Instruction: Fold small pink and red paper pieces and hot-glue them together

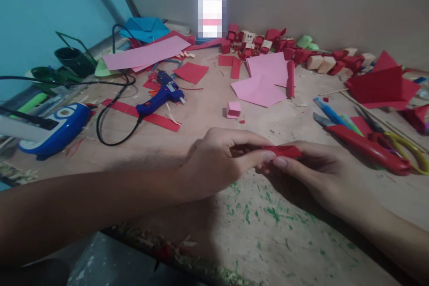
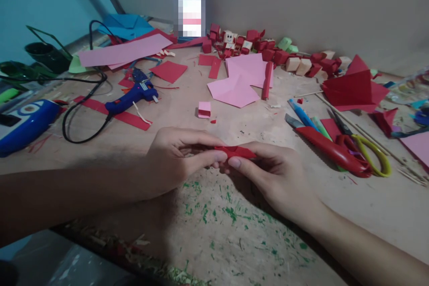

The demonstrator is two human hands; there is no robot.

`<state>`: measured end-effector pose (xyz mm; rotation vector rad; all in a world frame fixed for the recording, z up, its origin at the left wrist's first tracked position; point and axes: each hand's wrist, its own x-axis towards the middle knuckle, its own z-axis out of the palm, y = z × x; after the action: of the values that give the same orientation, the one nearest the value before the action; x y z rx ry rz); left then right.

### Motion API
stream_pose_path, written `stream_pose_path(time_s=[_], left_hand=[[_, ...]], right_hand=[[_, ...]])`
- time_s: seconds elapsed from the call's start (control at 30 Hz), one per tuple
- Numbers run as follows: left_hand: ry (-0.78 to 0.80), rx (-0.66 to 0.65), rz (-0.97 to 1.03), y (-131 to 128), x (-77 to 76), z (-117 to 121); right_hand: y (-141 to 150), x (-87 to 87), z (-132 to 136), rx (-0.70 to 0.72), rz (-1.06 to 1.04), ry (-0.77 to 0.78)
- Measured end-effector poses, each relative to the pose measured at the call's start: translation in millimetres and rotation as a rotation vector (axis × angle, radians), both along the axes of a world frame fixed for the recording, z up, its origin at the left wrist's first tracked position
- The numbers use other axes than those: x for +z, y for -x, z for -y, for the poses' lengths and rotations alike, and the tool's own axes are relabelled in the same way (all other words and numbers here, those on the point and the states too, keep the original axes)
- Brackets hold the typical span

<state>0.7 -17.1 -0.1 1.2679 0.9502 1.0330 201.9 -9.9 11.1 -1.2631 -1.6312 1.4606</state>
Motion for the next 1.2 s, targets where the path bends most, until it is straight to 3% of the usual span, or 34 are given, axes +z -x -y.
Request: stream_pose_path(time_s=[0.23,0.37,0.5,0.7,0.83,1.2], left_hand=[[0.049,0.01,0.048,-2,-4.5,-2],[0.112,0.015,0.089,-3,-7.3,-3],[0.078,0.024,0.102,-2,-8.1,-6],[0.1,0.111,-0.052,-1,-2.8,-9],[0.126,0.176,-0.116,-2,1.4,-8],[0.109,0.186,-0.207,-2,-0.3,-7]], right_hand=[[1,1.0,0,-0.001,0.048,-0.023],[2,2.1,0,-0.001,-0.003,0.042],[3,1.1,0,-0.019,-0.093,0.114],[1,-0.8,-1,-0.081,-0.227,0.194],[1,3.3,-2,-0.073,-0.204,0.227],[-1,-3.9,-1,-0.055,-0.197,0.228]])
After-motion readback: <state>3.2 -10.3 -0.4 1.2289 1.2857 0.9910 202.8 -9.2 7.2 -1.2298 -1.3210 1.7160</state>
